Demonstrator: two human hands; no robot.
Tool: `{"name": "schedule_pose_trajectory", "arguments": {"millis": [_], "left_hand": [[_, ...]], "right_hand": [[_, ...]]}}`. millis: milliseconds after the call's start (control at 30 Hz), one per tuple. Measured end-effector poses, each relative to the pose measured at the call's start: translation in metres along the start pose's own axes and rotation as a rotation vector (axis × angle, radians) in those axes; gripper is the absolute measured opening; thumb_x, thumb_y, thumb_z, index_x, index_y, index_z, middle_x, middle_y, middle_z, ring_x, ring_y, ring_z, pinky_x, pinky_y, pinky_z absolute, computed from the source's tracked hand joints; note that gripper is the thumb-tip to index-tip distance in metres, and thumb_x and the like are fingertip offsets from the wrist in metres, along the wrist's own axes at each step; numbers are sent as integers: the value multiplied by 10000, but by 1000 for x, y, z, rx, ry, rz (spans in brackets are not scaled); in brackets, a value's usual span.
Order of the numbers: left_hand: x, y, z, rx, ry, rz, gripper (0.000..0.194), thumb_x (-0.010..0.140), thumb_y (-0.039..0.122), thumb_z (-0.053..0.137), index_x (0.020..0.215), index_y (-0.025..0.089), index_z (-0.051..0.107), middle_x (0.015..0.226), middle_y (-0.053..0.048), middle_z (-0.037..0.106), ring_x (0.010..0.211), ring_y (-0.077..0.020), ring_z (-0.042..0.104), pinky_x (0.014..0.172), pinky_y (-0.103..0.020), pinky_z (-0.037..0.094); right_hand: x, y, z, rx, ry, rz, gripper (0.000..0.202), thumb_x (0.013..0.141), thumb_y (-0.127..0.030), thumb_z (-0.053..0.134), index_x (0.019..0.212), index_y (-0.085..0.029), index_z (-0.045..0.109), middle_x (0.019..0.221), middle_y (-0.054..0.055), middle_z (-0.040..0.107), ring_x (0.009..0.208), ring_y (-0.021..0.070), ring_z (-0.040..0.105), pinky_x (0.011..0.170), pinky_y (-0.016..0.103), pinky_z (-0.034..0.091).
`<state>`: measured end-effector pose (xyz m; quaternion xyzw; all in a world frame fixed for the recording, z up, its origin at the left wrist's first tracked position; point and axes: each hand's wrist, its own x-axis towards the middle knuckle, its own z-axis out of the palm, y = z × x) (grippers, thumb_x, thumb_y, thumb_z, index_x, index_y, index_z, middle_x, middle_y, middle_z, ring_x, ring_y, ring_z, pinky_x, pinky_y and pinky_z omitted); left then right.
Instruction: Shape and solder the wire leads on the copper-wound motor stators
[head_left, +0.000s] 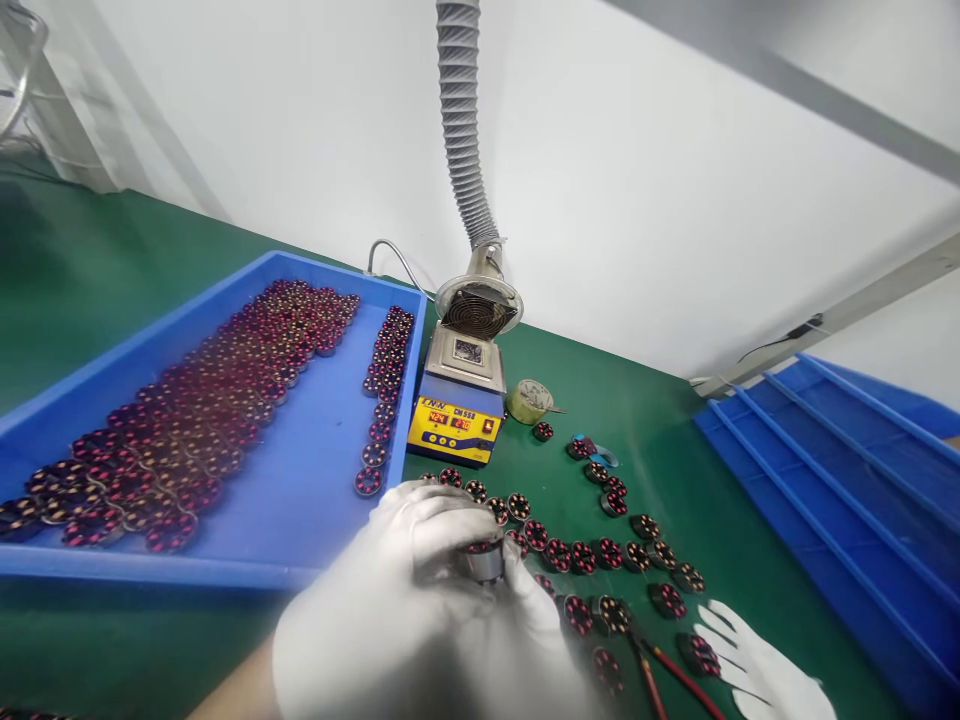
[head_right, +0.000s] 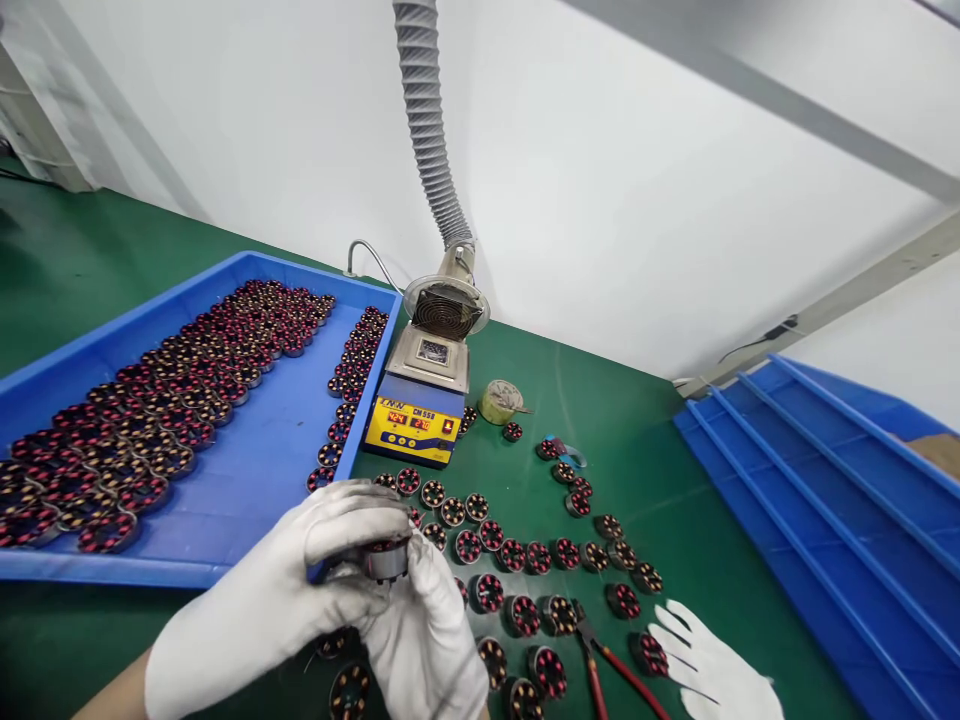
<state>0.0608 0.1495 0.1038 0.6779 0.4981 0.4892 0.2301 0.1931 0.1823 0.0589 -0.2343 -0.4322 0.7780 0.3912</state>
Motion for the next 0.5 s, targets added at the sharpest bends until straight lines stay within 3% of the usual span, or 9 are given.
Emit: {"name": "schedule_pose_trajectory", "arguments": {"millis": [100, 167, 267, 300, 367, 433, 500], "left_hand": [[5, -2, 7, -290, 116, -76, 56, 743, 162, 651, 747, 195, 697, 824, -17, 709, 851, -173, 632, 783, -261, 489], [6, -4, 7, -514, 229, -276, 82, 723, 165, 652, 651, 191, 681, 725, -2, 701, 767, -168, 641, 713, -248, 510], [3, -5, 2, -637, 423, -523, 69, 708, 251, 672, 715, 184, 687, 759, -9, 712, 746, -164, 645, 709, -245, 518], [3, -4, 0, -629, 409, -560, 122, 692, 261, 691, 787, 185, 695, 809, -15, 716, 766, -167, 647, 722, -247, 518], [4, -1, -1, -610, 239, -549, 210, 654, 213, 724, 861, 185, 707, 883, -26, 711, 820, -178, 647, 742, -242, 515], [4, 2, 1, -671, 124, -492, 175, 625, 119, 728, 786, 189, 728, 835, -17, 708, 838, -179, 644, 751, -220, 507], [4, 2, 5, -762, 165, -459, 121, 638, 92, 716, 682, 204, 727, 765, 7, 700, 798, -158, 644, 728, -190, 504]], "right_hand": [[-1, 1, 1, 21, 6, 40, 316, 758, -481, 536, 1014, -321, 629, 1018, 48, 654, 861, 259, 648, 669, 412, 553], [-4, 0, -1, 39, 22, 86, 335, 755, -478, 556, 1032, -301, 622, 982, 59, 662, 807, 251, 655, 663, 422, 554], [-6, -4, -3, 75, 52, 124, 319, 731, -487, 600, 965, -276, 648, 907, 60, 680, 761, 245, 656, 649, 426, 556], [-6, -5, -3, 97, 78, 128, 302, 724, -474, 620, 948, -274, 653, 900, 57, 684, 761, 240, 656, 653, 422, 557], [-5, -8, 0, 151, 144, 131, 282, 715, -424, 657, 955, -277, 652, 935, 45, 685, 790, 220, 654, 697, 407, 554], [-4, -8, 6, 199, 200, 132, 320, 688, -373, 698, 986, -268, 644, 972, 43, 680, 819, 204, 650, 744, 395, 544], [-4, -6, 12, 228, 229, 134, 382, 657, -376, 723, 1004, -240, 641, 951, 58, 682, 786, 198, 650, 723, 385, 547]]}}
